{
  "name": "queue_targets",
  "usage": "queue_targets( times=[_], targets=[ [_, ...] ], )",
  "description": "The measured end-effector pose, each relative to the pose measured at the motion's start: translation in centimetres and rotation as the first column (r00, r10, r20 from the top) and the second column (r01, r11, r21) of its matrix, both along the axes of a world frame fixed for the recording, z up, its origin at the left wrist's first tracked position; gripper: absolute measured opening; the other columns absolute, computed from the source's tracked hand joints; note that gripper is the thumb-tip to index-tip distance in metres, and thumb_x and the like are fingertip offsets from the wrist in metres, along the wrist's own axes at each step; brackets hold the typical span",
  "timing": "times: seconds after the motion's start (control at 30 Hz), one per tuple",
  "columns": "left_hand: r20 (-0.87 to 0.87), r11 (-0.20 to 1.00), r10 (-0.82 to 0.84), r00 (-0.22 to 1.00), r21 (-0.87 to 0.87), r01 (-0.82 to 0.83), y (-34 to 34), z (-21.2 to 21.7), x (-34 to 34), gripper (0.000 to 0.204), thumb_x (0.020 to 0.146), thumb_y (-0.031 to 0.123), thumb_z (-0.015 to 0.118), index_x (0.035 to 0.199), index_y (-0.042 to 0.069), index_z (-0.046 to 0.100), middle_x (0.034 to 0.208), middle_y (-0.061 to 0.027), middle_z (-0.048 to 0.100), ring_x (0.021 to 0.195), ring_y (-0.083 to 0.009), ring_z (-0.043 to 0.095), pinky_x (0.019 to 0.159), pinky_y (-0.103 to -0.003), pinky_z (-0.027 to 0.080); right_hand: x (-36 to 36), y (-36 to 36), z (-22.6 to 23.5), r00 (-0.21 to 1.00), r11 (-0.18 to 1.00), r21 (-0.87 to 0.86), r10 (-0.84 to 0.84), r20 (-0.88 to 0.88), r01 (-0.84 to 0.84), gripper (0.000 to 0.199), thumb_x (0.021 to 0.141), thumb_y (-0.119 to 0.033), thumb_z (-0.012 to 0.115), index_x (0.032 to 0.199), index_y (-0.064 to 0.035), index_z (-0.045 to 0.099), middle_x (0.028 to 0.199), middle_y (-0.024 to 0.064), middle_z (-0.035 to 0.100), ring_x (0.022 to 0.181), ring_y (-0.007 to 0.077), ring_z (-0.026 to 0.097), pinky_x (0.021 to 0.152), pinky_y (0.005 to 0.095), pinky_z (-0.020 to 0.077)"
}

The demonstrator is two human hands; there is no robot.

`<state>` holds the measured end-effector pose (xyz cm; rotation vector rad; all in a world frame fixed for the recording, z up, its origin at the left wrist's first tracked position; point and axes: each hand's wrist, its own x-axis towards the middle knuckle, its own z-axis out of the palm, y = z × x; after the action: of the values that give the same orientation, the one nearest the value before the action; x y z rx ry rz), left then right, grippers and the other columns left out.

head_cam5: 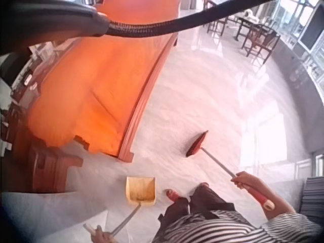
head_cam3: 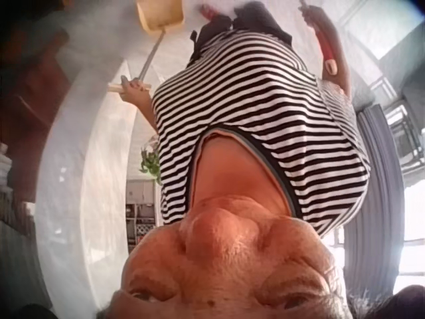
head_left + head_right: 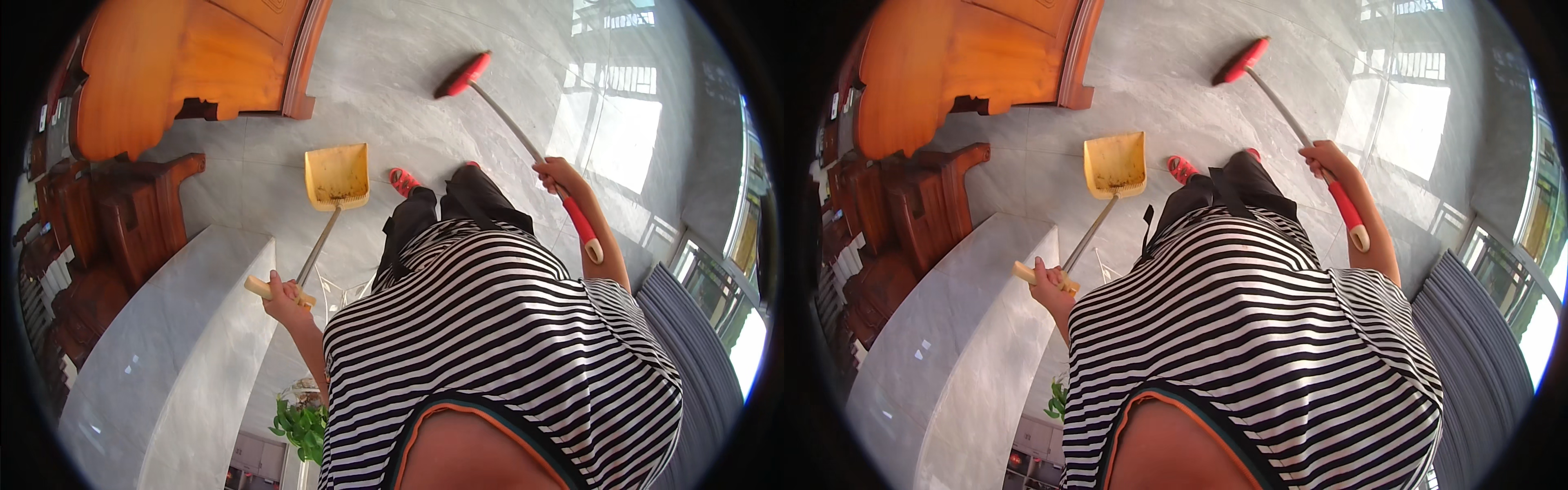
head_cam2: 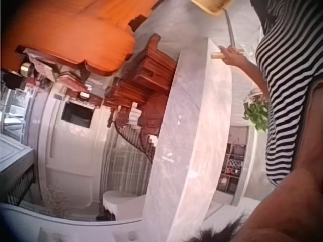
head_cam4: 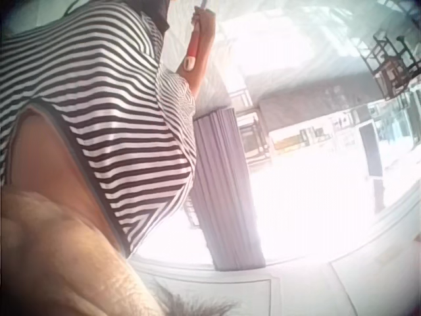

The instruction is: The person sweeps a tiled floor using a red broom and a yellow dustpan. They move around furniture and sweep debris into the dustpan, then open a glass door to sweep the threshold area.

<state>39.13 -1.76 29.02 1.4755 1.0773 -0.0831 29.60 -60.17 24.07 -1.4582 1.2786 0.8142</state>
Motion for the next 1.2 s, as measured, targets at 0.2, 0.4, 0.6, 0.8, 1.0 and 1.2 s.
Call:
queue_targets(
  times=[0.2,0.4,0.6,0.8,1.0,1.2],
  targets=[
    [-0.011,1.0,-0.016,1.0,0.011,0.016,-2.1,0.3,2.9,0.032,0.084,0.017,0.061,0.063,0.012,0.036,0.047,0.0039,0.028,0.041,-0.0073,0.027,0.067,-0.029,0.046,4.3,2.4,3.7,0.995,0.981,-0.167,0.099,0.022,-0.094,0.023,0.078,-0.015,0.064,0.074,0.0016,0.048,0.054,0.0041,0.047,0.038,0.0115,0.046,0.031,0.0284,0.0369],
    [-0.007,0.999,-0.021,1.0,0.044,0.021,-6.2,1.8,6.2,0.034,0.086,0.017,0.058,0.063,0.013,0.034,0.047,0.0038,0.026,0.042,-0.0077,0.027,0.067,-0.031,0.045,17.2,1.7,0.1,0.954,0.976,-0.02,0.217,0.209,-0.218,0.024,0.078,-0.017,0.063,0.073,0.0017,0.049,0.051,0.0067,0.048,0.038,0.0144,0.048,0.033,0.0301,0.0389],
    [-0.044,0.998,-0.02,0.999,0.065,0.023,-11.4,4.6,9.8,0.036,0.087,0.018,0.056,0.06,0.014,0.031,0.047,0.0036,0.023,0.041,-0.0084,0.024,0.067,-0.031,0.044,33.5,0.7,-9.1,0.815,0.872,0.013,0.451,0.364,-0.489,0.031,0.076,-0.023,0.065,0.06,0.002,0.056,0.053,0.0071,0.056,0.043,0.015,0.053,0.042,0.0304,0.043],
    [-0.046,0.99,-0.133,0.99,0.031,0.134,-17.3,5.7,15.5,0.037,0.088,0.019,0.056,0.061,0.014,0.032,0.047,0.004,0.025,0.044,-0.0086,0.028,0.07,-0.031,0.043,34.5,-5.7,-7.9,0.888,0.884,0.209,0.35,0.299,-0.419,0.03,0.078,-0.025,0.064,0.066,0.0,0.055,0.052,0.0055,0.054,0.041,0.0132,0.05,0.04,0.0281,0.0414],
    [-0.022,0.958,-0.288,0.957,-0.026,0.287,-23.7,2.9,22.4,0.037,0.088,0.019,0.056,0.061,0.014,0.032,0.047,0.0042,0.026,0.044,-0.0086,0.029,0.07,-0.031,0.044,22.1,-14.0,-1.4,0.984,0.972,0.19,0.112,0.135,-0.137,0.022,0.082,-0.018,0.06,0.073,-0.0023,0.05,0.054,0.001,0.046,0.037,0.0083,0.045,0.032,0.025,0.0371],
    [0.055,0.898,-0.431,0.901,-0.07,0.434,-30.0,2.8,30.4,0.039,0.088,0.021,0.057,0.057,0.016,0.032,0.046,0.0049,0.027,0.044,-0.0085,0.031,0.069,-0.032,0.042,12.6,-16.5,4.9,0.977,0.976,0.05,-0.212,0.003,0.212,0.018,0.079,-0.014,0.062,0.079,0.0006,0.052,0.057,0.0023,0.047,0.038,0.0078,0.043,0.031,0.0256,0.0368]
  ],
)
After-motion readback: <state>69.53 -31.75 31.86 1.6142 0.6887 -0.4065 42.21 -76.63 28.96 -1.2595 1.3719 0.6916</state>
